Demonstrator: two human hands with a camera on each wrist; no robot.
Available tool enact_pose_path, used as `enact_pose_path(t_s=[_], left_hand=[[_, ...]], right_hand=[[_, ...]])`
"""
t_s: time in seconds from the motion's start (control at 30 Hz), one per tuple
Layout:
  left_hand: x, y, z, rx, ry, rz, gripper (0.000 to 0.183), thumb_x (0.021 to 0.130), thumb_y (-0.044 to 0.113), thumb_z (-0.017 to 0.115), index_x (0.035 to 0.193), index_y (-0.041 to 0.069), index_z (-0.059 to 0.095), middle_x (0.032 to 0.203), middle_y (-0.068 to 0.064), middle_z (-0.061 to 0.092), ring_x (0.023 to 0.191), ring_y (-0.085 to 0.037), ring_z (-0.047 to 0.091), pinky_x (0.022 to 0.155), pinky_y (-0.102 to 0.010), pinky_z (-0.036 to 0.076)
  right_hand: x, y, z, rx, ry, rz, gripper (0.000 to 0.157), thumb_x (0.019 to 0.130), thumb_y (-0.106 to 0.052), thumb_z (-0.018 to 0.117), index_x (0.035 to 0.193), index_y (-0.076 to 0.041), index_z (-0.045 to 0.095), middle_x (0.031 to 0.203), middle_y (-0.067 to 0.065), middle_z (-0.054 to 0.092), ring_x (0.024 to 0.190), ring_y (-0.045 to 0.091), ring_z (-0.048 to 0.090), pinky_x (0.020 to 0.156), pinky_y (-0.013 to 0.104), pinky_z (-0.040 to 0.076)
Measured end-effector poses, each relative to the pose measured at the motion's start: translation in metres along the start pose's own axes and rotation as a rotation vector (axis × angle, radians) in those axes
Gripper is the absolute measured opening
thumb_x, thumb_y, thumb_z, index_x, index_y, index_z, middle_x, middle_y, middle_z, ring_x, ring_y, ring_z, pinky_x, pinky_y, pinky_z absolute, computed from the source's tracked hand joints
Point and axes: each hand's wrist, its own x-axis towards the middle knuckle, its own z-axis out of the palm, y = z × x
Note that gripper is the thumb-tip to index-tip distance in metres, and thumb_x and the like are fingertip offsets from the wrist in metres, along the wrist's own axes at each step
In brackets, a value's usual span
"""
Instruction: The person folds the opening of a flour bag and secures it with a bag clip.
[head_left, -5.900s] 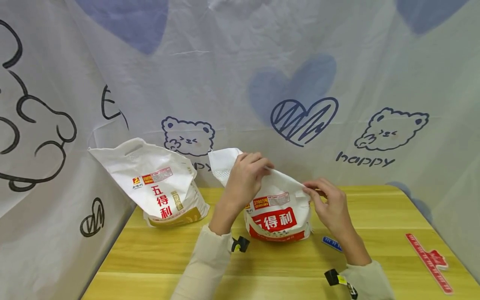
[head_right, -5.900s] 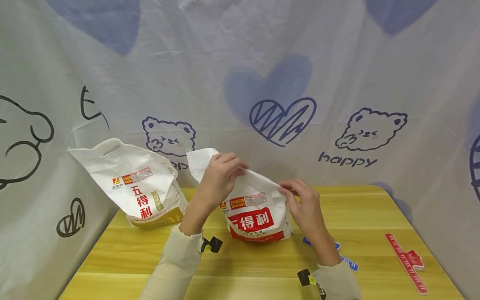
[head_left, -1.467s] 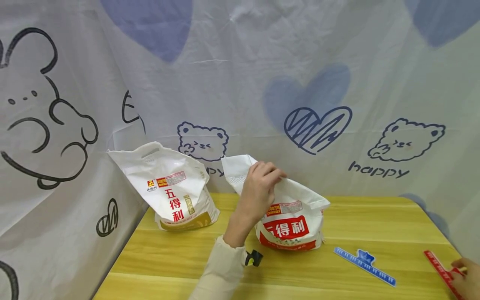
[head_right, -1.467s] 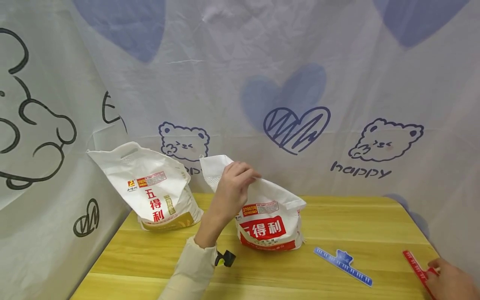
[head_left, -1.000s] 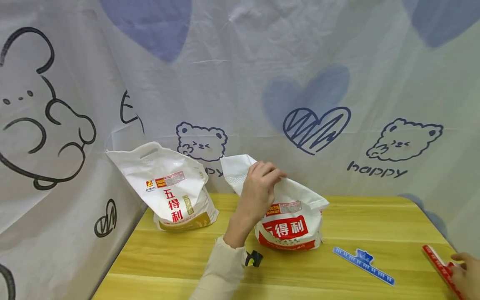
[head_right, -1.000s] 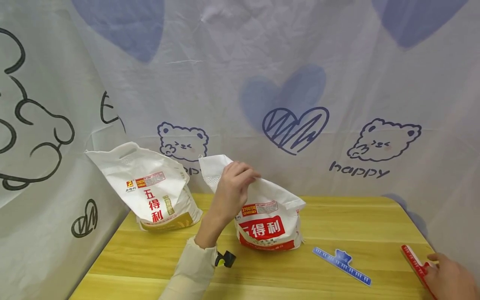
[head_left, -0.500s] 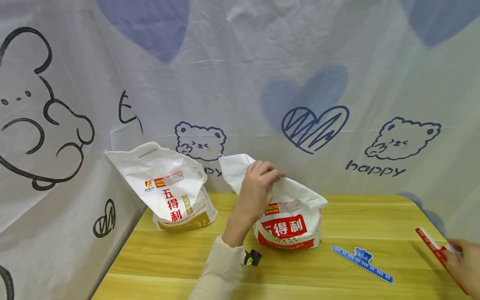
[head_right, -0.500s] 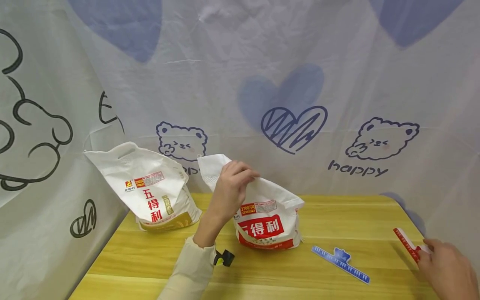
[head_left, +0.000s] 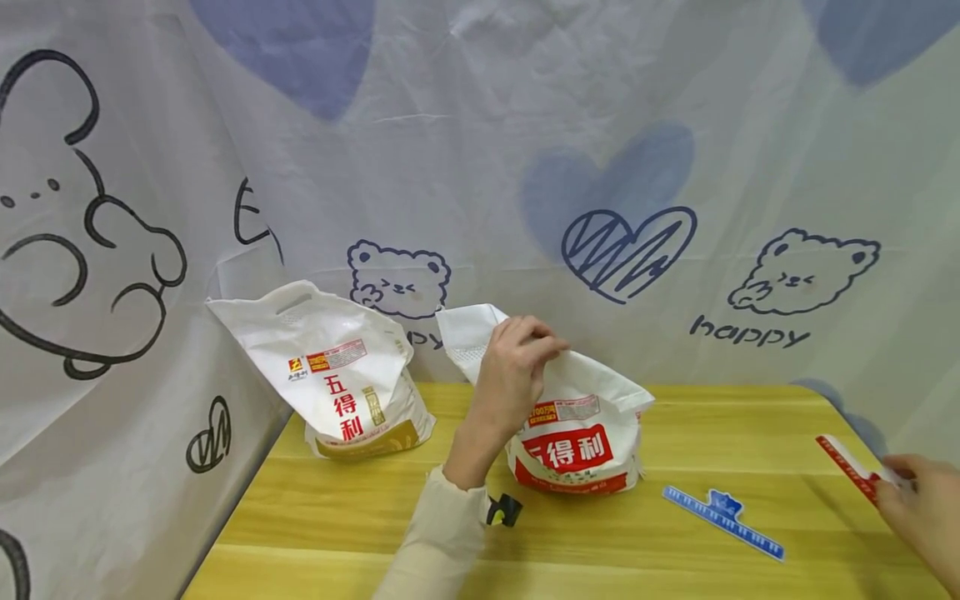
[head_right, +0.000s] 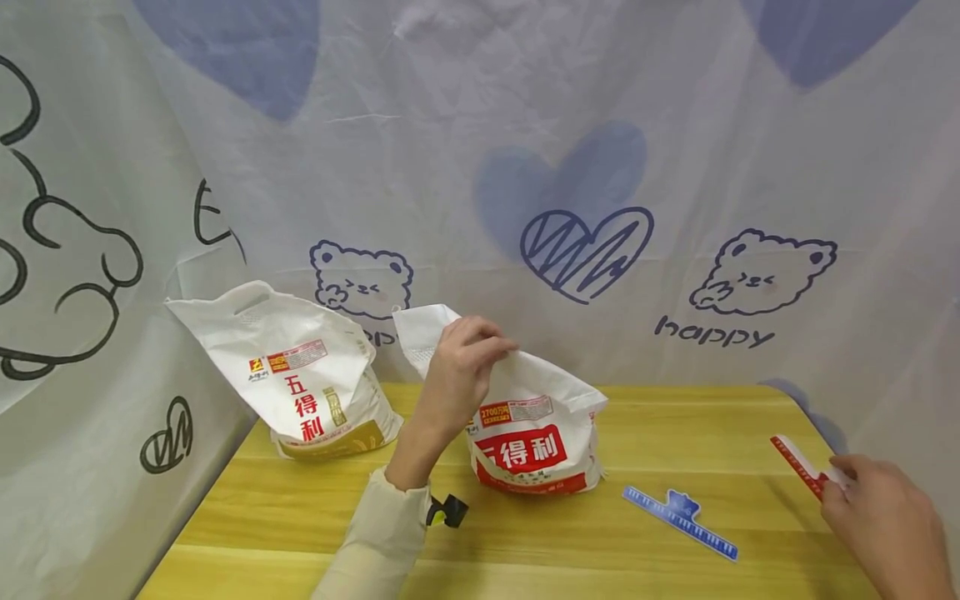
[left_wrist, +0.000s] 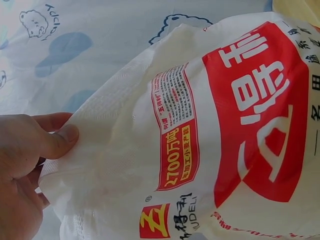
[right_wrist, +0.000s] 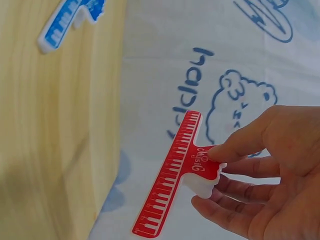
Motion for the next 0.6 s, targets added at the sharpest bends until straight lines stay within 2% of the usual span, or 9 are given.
enact_pose_path(t_s=[0.13, 0.2, 0.37, 0.6], left_hand=[[0.0, -0.001, 0.001, 0.004, 0.007, -0.003, 0.017, 0.09, -0.003, 0.075, 0.098, 0.01, 0.08, 0.099, -0.002, 0.066, 0.097, -0.02, 0.06, 0.102, -0.035, 0.044], [0.0, -0.001, 0.001, 0.005, 0.01, -0.003, 0.016, 0.09, -0.003, 0.074, 0.098, 0.01, 0.08, 0.099, -0.002, 0.066, 0.097, -0.019, 0.059, 0.102, -0.035, 0.044], [0.0, -0.002, 0.002, 0.004, 0.008, -0.006, 0.015, 0.091, -0.002, 0.074, 0.098, 0.011, 0.08, 0.099, 0.0, 0.065, 0.098, -0.018, 0.059, 0.104, -0.033, 0.043], [-0.001, -0.002, 0.002, -0.016, 0.028, 0.005, 0.016, 0.09, -0.003, 0.074, 0.096, 0.01, 0.08, 0.098, -0.002, 0.066, 0.097, -0.02, 0.059, 0.103, -0.035, 0.044]], right_hand=[[0.005, -0.01, -0.007, 0.032, 0.01, -0.085, 0.029, 0.075, 0.01, 0.059, 0.099, 0.024, 0.054, 0.083, 0.039, 0.057, 0.071, 0.048, 0.055, 0.054, 0.038, 0.039], [0.006, -0.016, -0.009, 0.031, 0.017, -0.099, 0.03, 0.073, 0.01, 0.06, 0.098, 0.025, 0.054, 0.08, 0.039, 0.057, 0.07, 0.048, 0.055, 0.054, 0.039, 0.039], [0.006, -0.028, -0.013, -0.005, -0.007, -0.077, 0.031, 0.076, 0.007, 0.061, 0.101, 0.025, 0.052, 0.088, 0.041, 0.055, 0.079, 0.053, 0.054, 0.065, 0.055, 0.042], [0.01, -0.043, -0.018, -0.072, -0.051, -0.054, 0.034, 0.083, 0.0, 0.062, 0.108, 0.022, 0.054, 0.099, 0.041, 0.055, 0.085, 0.053, 0.055, 0.07, 0.061, 0.044]])
